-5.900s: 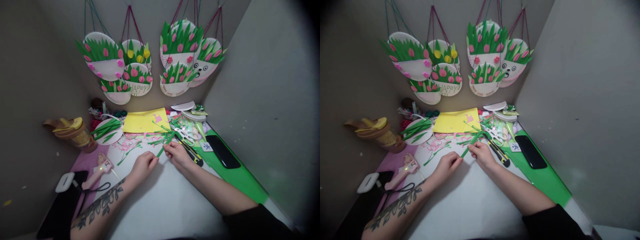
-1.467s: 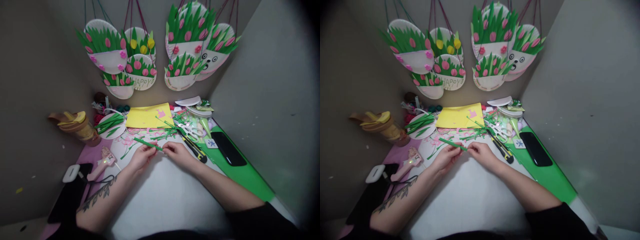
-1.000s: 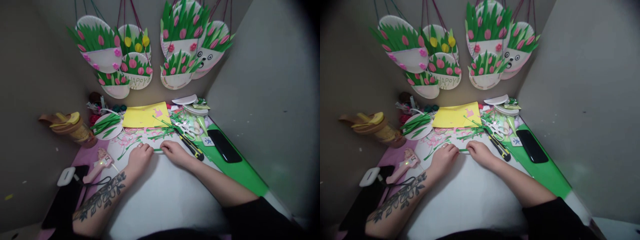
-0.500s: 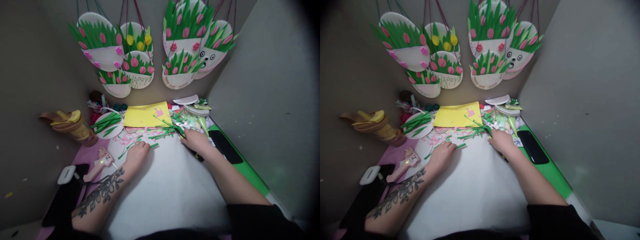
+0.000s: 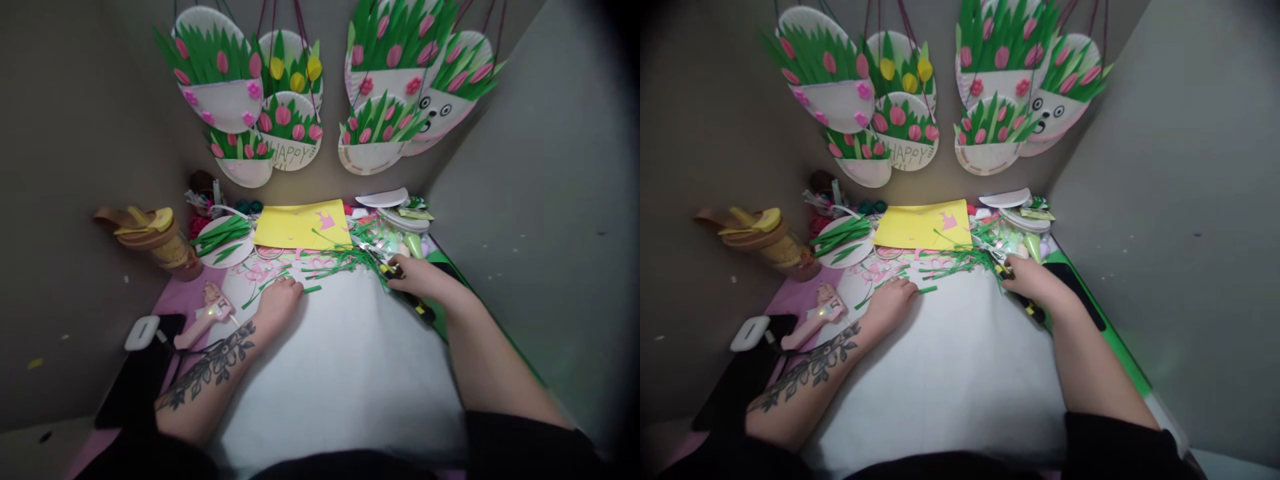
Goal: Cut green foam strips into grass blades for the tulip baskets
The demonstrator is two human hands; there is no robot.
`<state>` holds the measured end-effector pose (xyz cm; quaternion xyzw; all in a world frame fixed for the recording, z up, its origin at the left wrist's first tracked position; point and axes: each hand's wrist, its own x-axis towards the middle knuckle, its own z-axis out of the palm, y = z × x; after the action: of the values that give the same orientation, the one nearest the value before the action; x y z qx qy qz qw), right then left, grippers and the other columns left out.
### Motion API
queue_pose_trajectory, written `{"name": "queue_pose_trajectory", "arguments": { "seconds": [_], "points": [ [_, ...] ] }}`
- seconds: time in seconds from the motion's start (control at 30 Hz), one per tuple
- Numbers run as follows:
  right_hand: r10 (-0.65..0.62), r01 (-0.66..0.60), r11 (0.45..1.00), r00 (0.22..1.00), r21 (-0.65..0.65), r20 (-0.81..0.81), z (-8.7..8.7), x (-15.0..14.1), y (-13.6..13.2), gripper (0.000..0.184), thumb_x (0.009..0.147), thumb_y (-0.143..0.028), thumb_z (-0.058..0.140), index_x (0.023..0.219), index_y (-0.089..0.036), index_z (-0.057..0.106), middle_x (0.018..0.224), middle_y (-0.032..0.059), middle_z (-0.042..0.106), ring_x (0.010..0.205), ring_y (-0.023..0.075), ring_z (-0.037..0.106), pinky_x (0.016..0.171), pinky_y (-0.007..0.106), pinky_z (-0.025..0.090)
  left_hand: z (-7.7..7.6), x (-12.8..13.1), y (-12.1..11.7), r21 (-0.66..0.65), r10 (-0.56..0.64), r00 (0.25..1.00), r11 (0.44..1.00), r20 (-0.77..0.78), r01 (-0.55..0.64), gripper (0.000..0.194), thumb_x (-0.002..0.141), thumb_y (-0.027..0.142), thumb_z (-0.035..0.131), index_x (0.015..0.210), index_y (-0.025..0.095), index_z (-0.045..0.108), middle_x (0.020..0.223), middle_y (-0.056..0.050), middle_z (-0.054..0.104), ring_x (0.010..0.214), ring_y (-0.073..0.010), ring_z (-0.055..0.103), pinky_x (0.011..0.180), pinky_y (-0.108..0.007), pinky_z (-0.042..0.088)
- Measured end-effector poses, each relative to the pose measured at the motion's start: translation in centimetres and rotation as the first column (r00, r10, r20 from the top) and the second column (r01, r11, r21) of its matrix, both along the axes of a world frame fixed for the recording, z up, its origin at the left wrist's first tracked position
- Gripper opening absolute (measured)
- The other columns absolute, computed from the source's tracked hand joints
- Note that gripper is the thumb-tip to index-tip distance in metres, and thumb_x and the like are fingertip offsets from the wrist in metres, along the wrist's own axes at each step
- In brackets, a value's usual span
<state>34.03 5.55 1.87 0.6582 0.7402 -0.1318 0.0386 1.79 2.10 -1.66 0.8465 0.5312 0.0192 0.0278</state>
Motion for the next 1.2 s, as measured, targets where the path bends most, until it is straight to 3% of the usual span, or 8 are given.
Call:
{"name": "queue_pose_trajectory", "arguments": {
  "seconds": [0.17, 0.27, 0.33, 0.43, 0.53, 0.7, 0.97, 1.2],
  "points": [
    [0.058, -0.044, 0.985, 0.995, 0.168, -0.077, 2.0, -1.0, -1.2, 0.038, 0.078, -0.029, 0.058, 0.114, -0.016, 0.056, 0.1, 0.0094, 0.069, 0.086, 0.0224, 0.063, 0.072, 0.028, 0.044, -0.3, 0.0, 0.0, -0.002, 0.028, 0.999, 1.0, 0.029, -0.028, 0.018, 0.091, 0.021, 0.046, 0.092, 0.019, 0.064, 0.09, -0.006, 0.064, 0.09, -0.0216, 0.057, 0.076, -0.031, 0.043],
    [0.07, -0.086, 0.962, 0.995, 0.26, 0.07, 2.2, -3.7, -2.1, 0.034, 0.08, -0.022, 0.053, 0.114, -0.015, 0.057, 0.102, 0.0131, 0.067, 0.094, 0.0268, 0.06, 0.077, 0.032, 0.041, -0.4, -0.1, -0.1, 0.0, 0.033, 0.999, 0.999, 0.039, -0.033, 0.019, 0.091, 0.021, 0.045, 0.095, 0.02, 0.063, 0.092, -0.005, 0.063, 0.088, -0.0205, 0.058, 0.073, -0.03, 0.043],
    [0.101, -0.141, 0.946, 0.984, 0.291, 0.146, 1.9, -5.5, -2.5, 0.033, 0.081, -0.019, 0.051, 0.113, -0.017, 0.059, 0.103, 0.0128, 0.066, 0.099, 0.029, 0.056, 0.08, 0.035, 0.038, -0.4, -0.1, -0.1, -0.007, 0.033, 0.998, 0.999, 0.052, -0.033, 0.019, 0.091, 0.021, 0.045, 0.097, 0.021, 0.063, 0.093, -0.005, 0.062, 0.087, -0.0199, 0.059, 0.073, -0.03, 0.043],
    [0.235, -0.254, 0.936, 0.966, 0.244, 0.108, 0.7, -7.7, -3.0, 0.035, 0.083, -0.017, 0.05, 0.117, -0.022, 0.058, 0.109, 0.0102, 0.064, 0.104, 0.0269, 0.053, 0.084, 0.035, 0.035, -0.5, -0.1, 0.0, -0.034, 0.041, 0.997, 0.999, 0.07, -0.039, 0.02, 0.091, 0.02, 0.044, 0.097, 0.02, 0.063, 0.094, -0.005, 0.062, 0.088, -0.0193, 0.059, 0.074, -0.029, 0.043],
    [0.234, -0.251, 0.945, 0.967, 0.209, 0.1, -0.8, -8.7, -2.8, 0.036, 0.086, -0.017, 0.048, 0.12, -0.023, 0.057, 0.113, 0.0114, 0.062, 0.106, 0.0269, 0.051, 0.085, 0.035, 0.034, -0.4, -0.1, 0.0, -0.047, 0.046, 0.995, 0.998, 0.088, -0.042, 0.022, 0.092, 0.021, 0.042, 0.098, 0.02, 0.064, 0.094, -0.006, 0.062, 0.089, -0.0193, 0.059, 0.075, -0.029, 0.044],
    [0.249, -0.265, 0.946, 0.963, 0.188, 0.105, -2.5, -8.3, -2.2, 0.035, 0.087, -0.013, 0.044, 0.117, -0.025, 0.059, 0.112, 0.0105, 0.063, 0.108, 0.0266, 0.049, 0.086, 0.036, 0.033, -0.4, -0.2, 0.1, -0.059, 0.046, 0.988, 0.998, 0.146, -0.037, 0.021, 0.091, 0.02, 0.044, 0.097, 0.02, 0.064, 0.094, -0.006, 0.062, 0.089, -0.0196, 0.058, 0.077, -0.029, 0.044],
    [0.302, -0.304, 0.933, 0.952, 0.194, 0.043, -3.1, -7.4, -1.5, 0.034, 0.084, -0.014, 0.052, 0.115, -0.026, 0.061, 0.11, 0.0084, 0.063, 0.107, 0.0261, 0.049, 0.086, 0.037, 0.032, -1.0, -0.3, 0.5, -0.09, 0.025, 0.955, 0.996, 0.294, 0.002, 0.03, 0.09, 0.017, 0.042, 0.108, 0.022, 0.065, 0.102, -0.006, 0.06, 0.093, -0.018, 0.057, 0.082, -0.027, 0.044],
    [0.38, -0.368, 0.908, 0.925, 0.201, -0.024, -3.6, -6.7, -0.8, 0.042, 0.082, -0.011, 0.057, 0.121, -0.027, 0.06, 0.11, 0.0067, 0.062, 0.105, 0.024, 0.049, 0.087, 0.035, 0.032, -1.5, -0.3, 0.5, -0.115, -0.093, 0.98, 0.987, 0.177, 0.115, 0.036, 0.094, 0.026, 0.038, 0.124, 0.032, 0.058, 0.11, -0.004, 0.053, 0.097, -0.0185, 0.05, 0.083, -0.028, 0.041]
  ]
}}
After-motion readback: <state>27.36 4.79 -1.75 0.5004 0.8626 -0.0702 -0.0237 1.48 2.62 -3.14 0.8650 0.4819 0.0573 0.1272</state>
